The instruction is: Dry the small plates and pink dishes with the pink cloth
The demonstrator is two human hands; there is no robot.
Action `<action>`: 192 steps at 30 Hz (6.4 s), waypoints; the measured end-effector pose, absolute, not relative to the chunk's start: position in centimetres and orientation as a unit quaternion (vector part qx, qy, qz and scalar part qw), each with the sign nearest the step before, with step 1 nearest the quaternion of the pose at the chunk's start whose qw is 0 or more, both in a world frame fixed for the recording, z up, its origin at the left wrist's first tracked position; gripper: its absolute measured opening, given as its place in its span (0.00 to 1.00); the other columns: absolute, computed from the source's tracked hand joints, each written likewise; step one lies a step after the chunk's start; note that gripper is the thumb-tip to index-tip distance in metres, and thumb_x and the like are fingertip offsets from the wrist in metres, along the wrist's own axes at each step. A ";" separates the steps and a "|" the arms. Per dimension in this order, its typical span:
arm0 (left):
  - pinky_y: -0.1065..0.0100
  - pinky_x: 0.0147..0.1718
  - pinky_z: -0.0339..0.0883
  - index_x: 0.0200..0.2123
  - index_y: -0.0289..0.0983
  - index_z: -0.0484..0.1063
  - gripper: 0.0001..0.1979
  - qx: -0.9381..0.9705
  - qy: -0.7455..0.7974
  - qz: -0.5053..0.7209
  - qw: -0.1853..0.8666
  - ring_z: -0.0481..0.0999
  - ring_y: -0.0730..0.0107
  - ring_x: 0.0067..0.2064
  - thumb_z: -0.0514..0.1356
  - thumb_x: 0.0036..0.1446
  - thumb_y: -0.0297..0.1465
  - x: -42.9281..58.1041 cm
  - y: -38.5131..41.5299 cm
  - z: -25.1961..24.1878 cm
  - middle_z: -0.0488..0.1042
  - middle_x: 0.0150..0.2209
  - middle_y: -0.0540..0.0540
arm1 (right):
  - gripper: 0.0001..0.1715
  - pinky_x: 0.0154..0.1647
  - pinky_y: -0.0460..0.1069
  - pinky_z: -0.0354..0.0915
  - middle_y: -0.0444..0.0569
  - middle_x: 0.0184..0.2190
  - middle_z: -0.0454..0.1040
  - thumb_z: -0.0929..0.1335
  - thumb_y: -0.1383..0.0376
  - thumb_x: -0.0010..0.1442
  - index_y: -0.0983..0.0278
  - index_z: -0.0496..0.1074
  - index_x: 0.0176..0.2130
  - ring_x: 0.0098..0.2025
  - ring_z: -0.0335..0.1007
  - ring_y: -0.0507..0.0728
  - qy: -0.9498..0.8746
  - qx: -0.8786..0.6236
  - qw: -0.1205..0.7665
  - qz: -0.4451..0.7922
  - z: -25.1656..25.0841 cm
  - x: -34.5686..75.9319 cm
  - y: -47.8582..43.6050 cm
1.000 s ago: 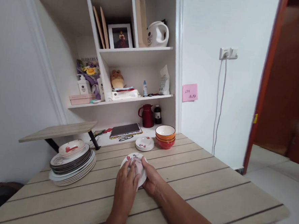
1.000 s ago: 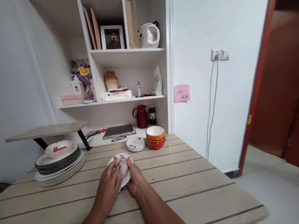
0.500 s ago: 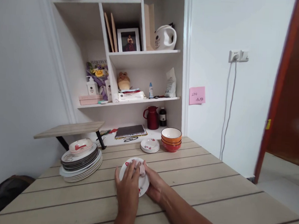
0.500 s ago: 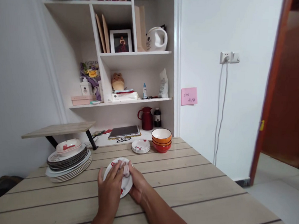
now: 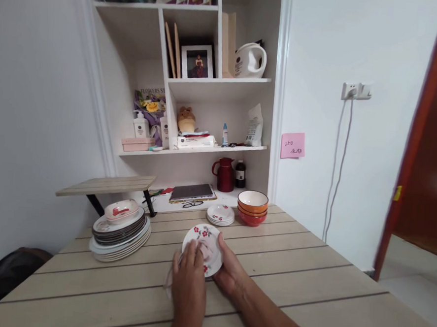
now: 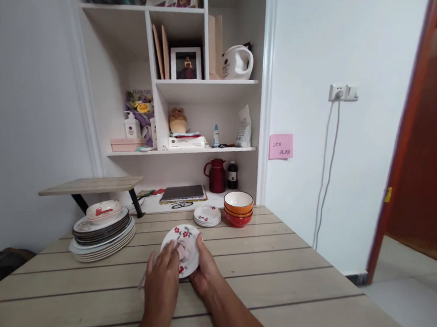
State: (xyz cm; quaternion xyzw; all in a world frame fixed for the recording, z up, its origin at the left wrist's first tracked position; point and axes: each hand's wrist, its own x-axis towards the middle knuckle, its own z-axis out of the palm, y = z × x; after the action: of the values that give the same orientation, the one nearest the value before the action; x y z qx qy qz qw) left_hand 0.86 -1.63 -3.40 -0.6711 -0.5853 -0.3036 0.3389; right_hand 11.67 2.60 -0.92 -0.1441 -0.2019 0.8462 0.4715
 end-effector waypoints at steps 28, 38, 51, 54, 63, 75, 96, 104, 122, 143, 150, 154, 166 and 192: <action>0.41 0.65 0.42 0.61 0.50 0.63 0.28 -0.755 -0.534 -0.291 0.246 0.59 0.60 0.66 0.49 0.61 0.21 1.7 -1.8 -2.1 0.64 0.63 0.46 | 0.32 0.51 0.54 0.68 0.58 0.38 0.81 0.60 0.48 0.66 0.74 0.71 0.50 0.39 0.78 0.59 -0.159 -0.139 0.508 0.835 1.0 13.7 3.4; 0.41 0.62 0.52 0.59 0.38 0.67 0.24 -0.648 -0.646 -0.345 0.209 0.63 0.55 0.64 0.47 0.62 0.21 1.2 -1.6 -2.5 0.68 0.61 0.39 | 0.27 0.53 0.55 0.66 0.56 0.49 0.78 0.65 0.52 0.63 0.67 0.69 0.55 0.46 0.76 0.60 -0.255 -0.157 0.487 0.821 -1.4 11.1 2.4; 0.54 0.56 0.62 0.59 0.45 0.67 0.27 -0.695 -0.596 -0.362 0.172 0.66 0.62 0.61 0.48 0.60 0.19 0.0 -0.4 -2.1 0.70 0.59 0.44 | 0.29 0.55 0.55 0.65 0.57 0.47 0.79 0.64 0.50 0.64 0.69 0.71 0.53 0.46 0.77 0.59 -0.233 -0.203 0.467 0.829 -0.9 10.7 1.9; 0.52 0.60 0.57 0.61 0.44 0.64 0.28 -0.745 -0.561 -0.331 0.142 0.63 0.65 0.64 0.46 0.61 0.20 0.4 -0.5 -1.9 0.67 0.62 0.45 | 0.30 0.54 0.54 0.65 0.56 0.46 0.79 0.64 0.49 0.64 0.69 0.72 0.51 0.46 0.77 0.59 -0.233 -0.194 0.470 0.829 -0.8 11.2 2.3; 0.52 0.61 0.55 0.57 0.46 0.68 0.29 -0.830 -0.459 -0.293 0.121 0.66 0.67 0.62 0.46 0.58 0.18 0.8 -0.8 -1.7 0.71 0.59 0.49 | 0.34 0.46 0.53 0.69 0.56 0.32 0.81 0.59 0.46 0.65 0.74 0.73 0.45 0.33 0.78 0.57 -0.194 -0.205 0.472 0.835 0.4 13.6 3.8; 0.48 0.64 0.52 0.59 0.38 0.67 0.26 -0.670 -0.595 -0.378 0.236 0.65 0.59 0.63 0.46 0.60 0.20 0.0 -1.1 -2.5 0.69 0.59 0.41 | 0.34 0.54 0.58 0.65 0.59 0.46 0.79 0.62 0.46 0.64 0.69 0.70 0.55 0.46 0.77 0.62 -0.259 -0.225 0.465 0.817 0.0 12.8 2.6; 0.46 0.65 0.51 0.63 0.42 0.60 0.23 -0.814 -0.480 -0.304 0.119 0.59 0.62 0.66 0.46 0.67 0.36 2.2 -1.8 -2.3 0.63 0.64 0.46 | 0.34 0.55 0.58 0.66 0.58 0.43 0.80 0.62 0.45 0.63 0.69 0.73 0.51 0.48 0.76 0.62 -0.217 -0.166 0.541 0.796 0.7 16.2 4.8; 0.46 0.64 0.52 0.63 0.33 0.61 0.25 -0.707 -0.593 -0.344 0.174 0.56 0.55 0.67 0.45 0.67 0.37 0.6 -1.2 -3.2 0.60 0.65 0.38 | 0.32 0.55 0.55 0.66 0.57 0.48 0.79 0.64 0.48 0.63 0.69 0.71 0.54 0.48 0.76 0.60 -0.241 -0.243 0.450 0.825 -0.5 12.1 2.0; 0.44 0.64 0.52 0.61 0.41 0.63 0.22 -0.788 -0.502 -0.338 0.117 0.62 0.61 0.65 0.46 0.68 0.38 1.9 -1.6 -2.3 0.64 0.63 0.44 | 0.32 0.53 0.56 0.68 0.59 0.44 0.80 0.61 0.47 0.64 0.71 0.72 0.50 0.47 0.77 0.61 -0.209 -0.159 0.540 0.800 0.7 15.8 4.5; 0.51 0.67 0.45 0.69 0.42 0.46 0.29 -0.843 -0.436 -0.287 0.127 0.49 0.64 0.70 0.46 0.67 0.41 1.5 -1.7 -2.9 0.53 0.69 0.44 | 0.30 0.55 0.56 0.65 0.56 0.38 0.81 0.64 0.47 0.63 0.70 0.74 0.46 0.44 0.78 0.60 -0.209 -0.224 0.458 0.834 -0.1 13.9 3.5; 0.41 0.65 0.47 0.64 0.43 0.59 0.25 -0.794 -0.492 -0.322 0.157 0.54 0.57 0.68 0.48 0.66 0.41 2.2 -1.7 -2.2 0.59 0.66 0.44 | 0.33 0.57 0.55 0.64 0.59 0.45 0.79 0.63 0.47 0.63 0.71 0.72 0.51 0.50 0.75 0.62 -0.228 -0.174 0.520 0.804 0.8 16.0 4.4; 0.38 0.64 0.45 0.61 0.41 0.64 0.23 -0.703 -0.586 -0.360 0.180 0.56 0.55 0.67 0.46 0.67 0.40 1.6 -1.6 -2.2 0.62 0.64 0.41 | 0.32 0.56 0.56 0.65 0.58 0.47 0.79 0.64 0.48 0.62 0.69 0.71 0.53 0.50 0.75 0.62 -0.245 -0.195 0.495 0.810 -0.2 14.7 3.9; 0.51 0.65 0.52 0.65 0.43 0.56 0.24 -0.834 -0.455 -0.300 0.082 0.55 0.65 0.68 0.45 0.68 0.39 1.3 -1.8 -2.4 0.59 0.66 0.47 | 0.29 0.52 0.56 0.68 0.55 0.34 0.82 0.61 0.47 0.64 0.69 0.75 0.43 0.38 0.79 0.60 -0.202 -0.272 0.468 0.816 -0.7 13.8 4.1; 0.48 0.66 0.51 0.63 0.39 0.60 0.24 -0.817 -0.481 -0.289 0.135 0.58 0.61 0.67 0.45 0.67 0.38 1.6 -1.4 -2.7 0.61 0.65 0.45 | 0.31 0.54 0.54 0.66 0.56 0.36 0.81 0.61 0.48 0.65 0.72 0.74 0.47 0.40 0.78 0.59 -0.195 -0.249 0.465 0.827 -0.8 13.2 3.9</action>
State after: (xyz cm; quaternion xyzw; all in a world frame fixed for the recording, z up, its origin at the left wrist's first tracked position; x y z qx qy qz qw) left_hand 1.64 -1.43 -2.67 -0.8167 -0.4809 -0.2889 0.1348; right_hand 13.19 3.90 -0.78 -0.2494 -0.1947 0.8268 0.4651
